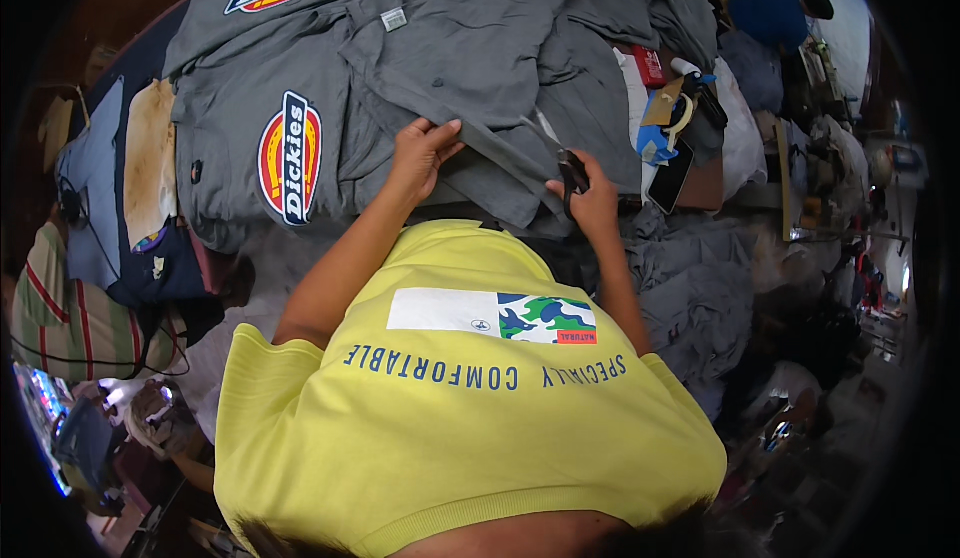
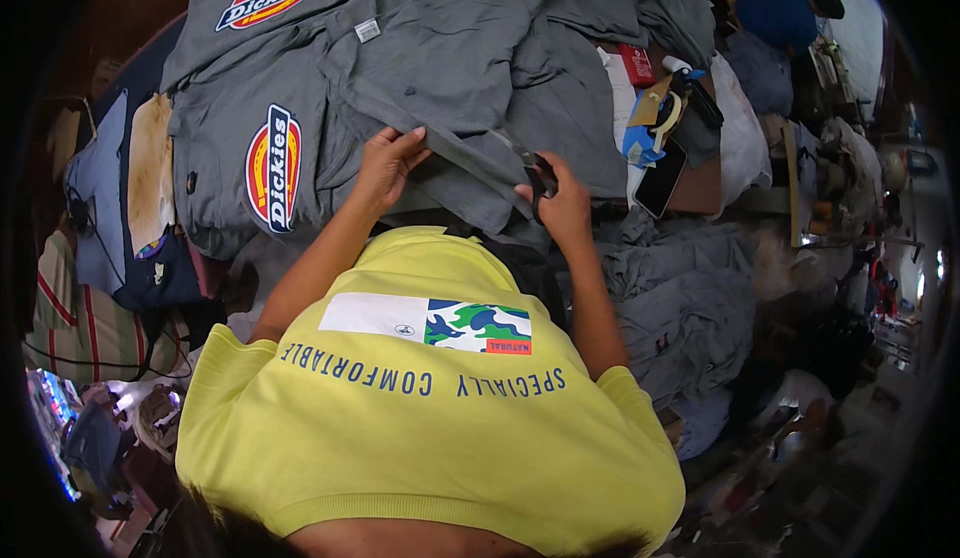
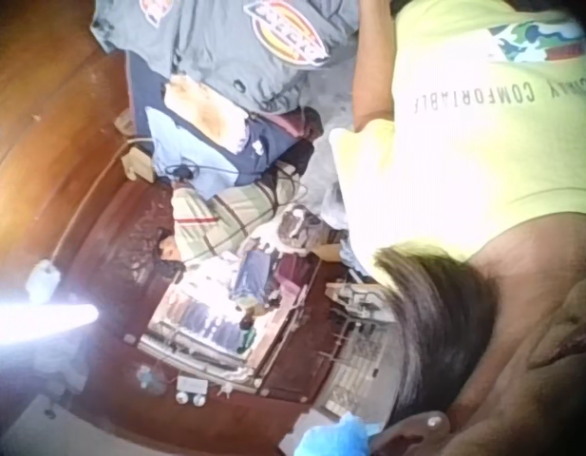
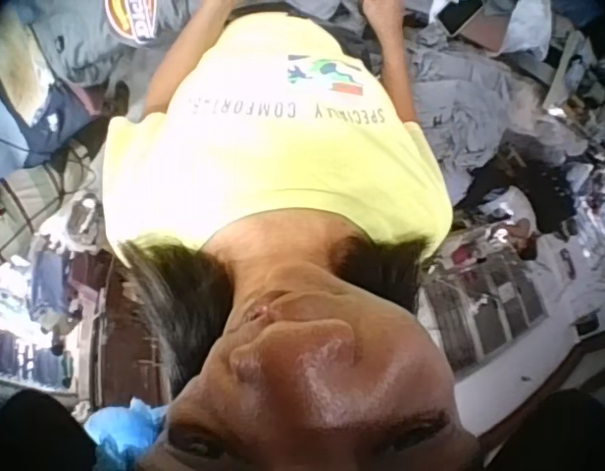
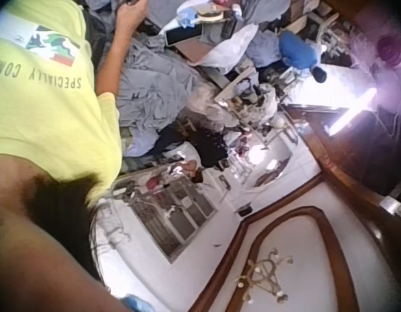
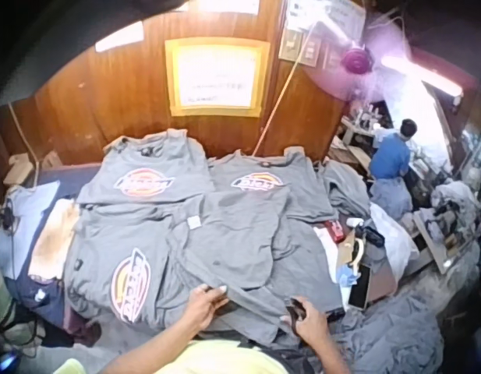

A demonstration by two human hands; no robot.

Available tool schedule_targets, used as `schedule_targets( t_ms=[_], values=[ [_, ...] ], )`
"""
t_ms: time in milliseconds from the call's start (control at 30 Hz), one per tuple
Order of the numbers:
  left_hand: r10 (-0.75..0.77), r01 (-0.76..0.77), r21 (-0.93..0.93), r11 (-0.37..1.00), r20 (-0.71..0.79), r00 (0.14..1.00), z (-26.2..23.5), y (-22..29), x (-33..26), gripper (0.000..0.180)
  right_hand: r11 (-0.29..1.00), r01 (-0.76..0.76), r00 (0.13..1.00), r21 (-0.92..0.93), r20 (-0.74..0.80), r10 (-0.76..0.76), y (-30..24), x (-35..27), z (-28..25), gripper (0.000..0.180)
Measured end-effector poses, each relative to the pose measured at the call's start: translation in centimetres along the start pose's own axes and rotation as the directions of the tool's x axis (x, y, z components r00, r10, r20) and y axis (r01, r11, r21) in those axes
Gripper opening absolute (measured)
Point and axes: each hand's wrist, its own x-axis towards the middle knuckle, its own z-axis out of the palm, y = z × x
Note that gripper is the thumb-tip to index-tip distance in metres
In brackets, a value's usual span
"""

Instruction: The person organizes and trims loose threads from gray garments with logos, using shears by hand on a work table in a garment factory.

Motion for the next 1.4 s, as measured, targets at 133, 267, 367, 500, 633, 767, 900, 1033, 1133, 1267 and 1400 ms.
schedule_targets(
  t_ms=[133, 267, 367, 500, 633, 767, 900, 1033, 1133, 1267, 1400],
  values=[
    [0.090, -0.091, 0.035, 0.995, 0.005, 0.996, 1.6, 0.8, -0.6, 0.017, 0.993, 0.086, 0.996, -0.084, 0.003, -0.086, -4.3, 0.9, -0.2, 0.055],
    [0.105, -0.106, 0.039, 0.994, 0.027, 0.994, 1.9, 0.6, -0.5, 0.016, 0.990, 0.033, 0.989, -0.134, 0.147, -0.013, -4.6, 2.1, 1.1, 0.054],
    [0.109, -0.111, 0.041, 0.993, 0.040, 0.993, 2.1, 0.5, -0.6, 0.017, 0.987, 0.058, 0.981, -0.147, 0.194, -0.029, -4.9, 2.6, 1.4, 0.055],
    [0.135, -0.136, 0.014, 0.991, 0.027, 0.990, 2.3, 0.5, -0.7, 0.016, 0.984, 0.120, 0.976, -0.130, 0.197, -0.093, -4.6, 3.4, 2.2, 0.058],
    [0.148, -0.148, 0.010, 0.989, 0.015, 0.989, 2.3, 0.4, -0.7, 0.014, 0.982, 0.110, 0.968, -0.155, 0.240, -0.071, -5.2, 3.9, 2.1, 0.057],
    [0.143, -0.143, 0.004, 0.990, 0.004, 0.990, 2.7, 0.5, -1.1, 0.014, 0.981, 0.134, 0.962, -0.142, 0.255, -0.094, -4.7, 3.8, 2.0, 0.057],
    [0.115, -0.115, -0.029, 0.993, 0.002, 0.993, 2.5, 0.2, -0.7, 0.013, 0.984, 0.136, 0.964, -0.117, 0.247, -0.104, -3.0, 3.4, 2.5, 0.054],
    [0.115, -0.116, -0.096, 0.989, -0.016, 0.993, 2.2, 0.6, -0.1, 0.016, 0.986, 0.092, 0.969, -0.138, 0.239, -0.057, -2.2, 2.9, 2.7, 0.053],
    [0.139, -0.140, -0.087, 0.986, -0.023, 0.990, 2.2, 0.5, -0.1, 0.020, 0.986, 0.081, 0.970, -0.142, 0.241, -0.045, -2.6, 2.9, 2.6, 0.058],
    [0.162, -0.162, -0.093, 0.982, -0.003, 0.987, 2.1, 0.4, -0.1, 0.023, 0.986, 0.039, 0.964, -0.160, 0.267, 0.005, -5.1, 3.5, 2.2, 0.061],
    [0.177, -0.178, -0.084, 0.980, -0.013, 0.984, 2.3, 0.4, -0.3, 0.024, 0.982, 0.042, 0.955, -0.183, 0.295, 0.014, -6.4, 4.2, 2.3, 0.059]
  ],
)
